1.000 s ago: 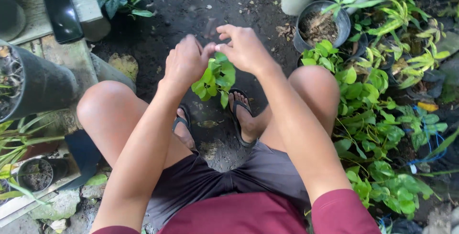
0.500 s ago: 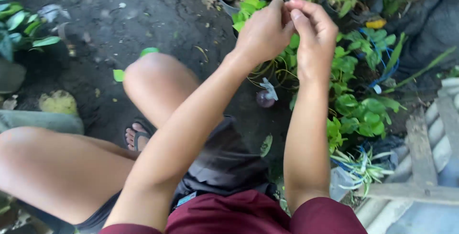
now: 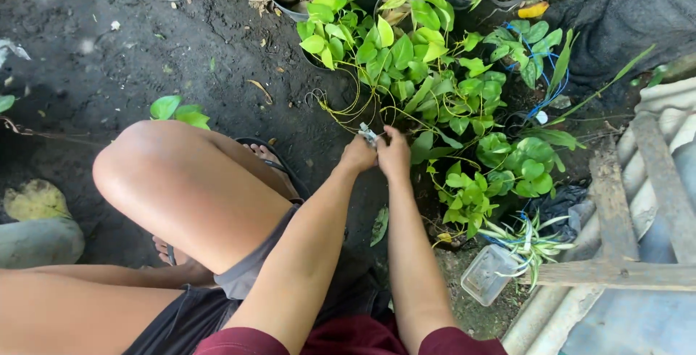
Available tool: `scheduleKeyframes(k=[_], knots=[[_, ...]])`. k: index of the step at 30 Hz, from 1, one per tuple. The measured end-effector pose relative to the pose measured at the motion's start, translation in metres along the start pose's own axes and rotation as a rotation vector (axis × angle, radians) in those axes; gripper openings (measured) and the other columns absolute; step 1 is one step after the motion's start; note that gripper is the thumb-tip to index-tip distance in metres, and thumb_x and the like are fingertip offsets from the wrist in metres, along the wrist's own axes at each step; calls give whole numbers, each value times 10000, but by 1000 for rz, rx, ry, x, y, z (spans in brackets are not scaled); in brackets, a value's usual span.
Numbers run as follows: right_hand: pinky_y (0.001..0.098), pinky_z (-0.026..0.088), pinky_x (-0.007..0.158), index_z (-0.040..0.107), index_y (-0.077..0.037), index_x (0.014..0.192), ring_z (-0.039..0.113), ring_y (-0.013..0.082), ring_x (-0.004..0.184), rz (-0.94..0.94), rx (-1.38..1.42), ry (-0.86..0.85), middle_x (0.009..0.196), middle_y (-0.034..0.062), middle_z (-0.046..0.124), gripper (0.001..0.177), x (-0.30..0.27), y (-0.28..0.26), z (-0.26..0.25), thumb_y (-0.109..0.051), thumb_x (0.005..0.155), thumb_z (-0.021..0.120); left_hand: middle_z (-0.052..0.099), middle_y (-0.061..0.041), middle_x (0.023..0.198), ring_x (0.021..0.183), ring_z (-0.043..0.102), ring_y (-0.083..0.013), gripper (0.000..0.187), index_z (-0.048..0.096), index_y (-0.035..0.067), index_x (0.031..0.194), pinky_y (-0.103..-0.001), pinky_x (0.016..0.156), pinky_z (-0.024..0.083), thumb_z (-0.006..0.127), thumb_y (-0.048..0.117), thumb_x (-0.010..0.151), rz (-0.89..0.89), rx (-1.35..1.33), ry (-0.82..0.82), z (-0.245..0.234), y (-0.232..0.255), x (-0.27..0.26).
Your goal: Attaching a wire hanger to a potted plant and hanging it up in a nursery
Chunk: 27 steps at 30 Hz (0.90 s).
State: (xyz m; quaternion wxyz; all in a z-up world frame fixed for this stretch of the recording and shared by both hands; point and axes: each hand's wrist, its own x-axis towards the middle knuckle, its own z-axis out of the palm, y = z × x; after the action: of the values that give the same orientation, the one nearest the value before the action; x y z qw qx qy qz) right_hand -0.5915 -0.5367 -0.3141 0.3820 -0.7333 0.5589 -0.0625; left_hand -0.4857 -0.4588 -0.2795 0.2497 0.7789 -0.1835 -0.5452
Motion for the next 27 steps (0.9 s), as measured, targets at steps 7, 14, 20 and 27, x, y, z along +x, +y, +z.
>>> scheduleKeyframes(k=[7, 14, 20, 27], knots=[[487, 452, 1130, 620, -146, 1405, 613, 372, 1280, -1, 5, -120, 1289, 204, 670, 466, -23, 22, 19, -240, 949, 632, 624, -233, 1404, 1360, 550, -419, 693, 406, 124, 1564, -547, 1147, 447, 539, 312, 910, 58, 94, -3, 3, 5, -11], [480, 496, 1056, 697, -240, 1243, 643, 363, 1188, -81, 23, -23, 1131, 147, 693, 292, -32, 14, 22, -211, 964, 614, 663, -221, 1332, 1320, 586, -387, 583, 555, 147, 1448, -508, 1112, 481, 526, 423, 936, -27, -122, 101, 12, -3, 20], [515, 476, 1085, 529, -227, 1249, 611, 369, 1264, 114, -26, -91, 1260, 144, 639, 260, -29, -35, 9, -321, 1008, 519, 641, -259, 1345, 1328, 571, -415, 571, 534, 79, 1417, -524, 1122, 464, 514, 399, 945, 5, -166, 136, 14, -7, 35], [487, 543, 988, 666, -227, 1098, 689, 336, 1149, 122, -107, -24, 1072, 46, 761, 229, -9, -10, 19, -409, 986, 583, 593, -296, 1388, 1354, 537, -443, 608, 461, 6, 1416, -566, 1139, 431, 533, 391, 951, -10, -249, 204, 9, 3, -5]])
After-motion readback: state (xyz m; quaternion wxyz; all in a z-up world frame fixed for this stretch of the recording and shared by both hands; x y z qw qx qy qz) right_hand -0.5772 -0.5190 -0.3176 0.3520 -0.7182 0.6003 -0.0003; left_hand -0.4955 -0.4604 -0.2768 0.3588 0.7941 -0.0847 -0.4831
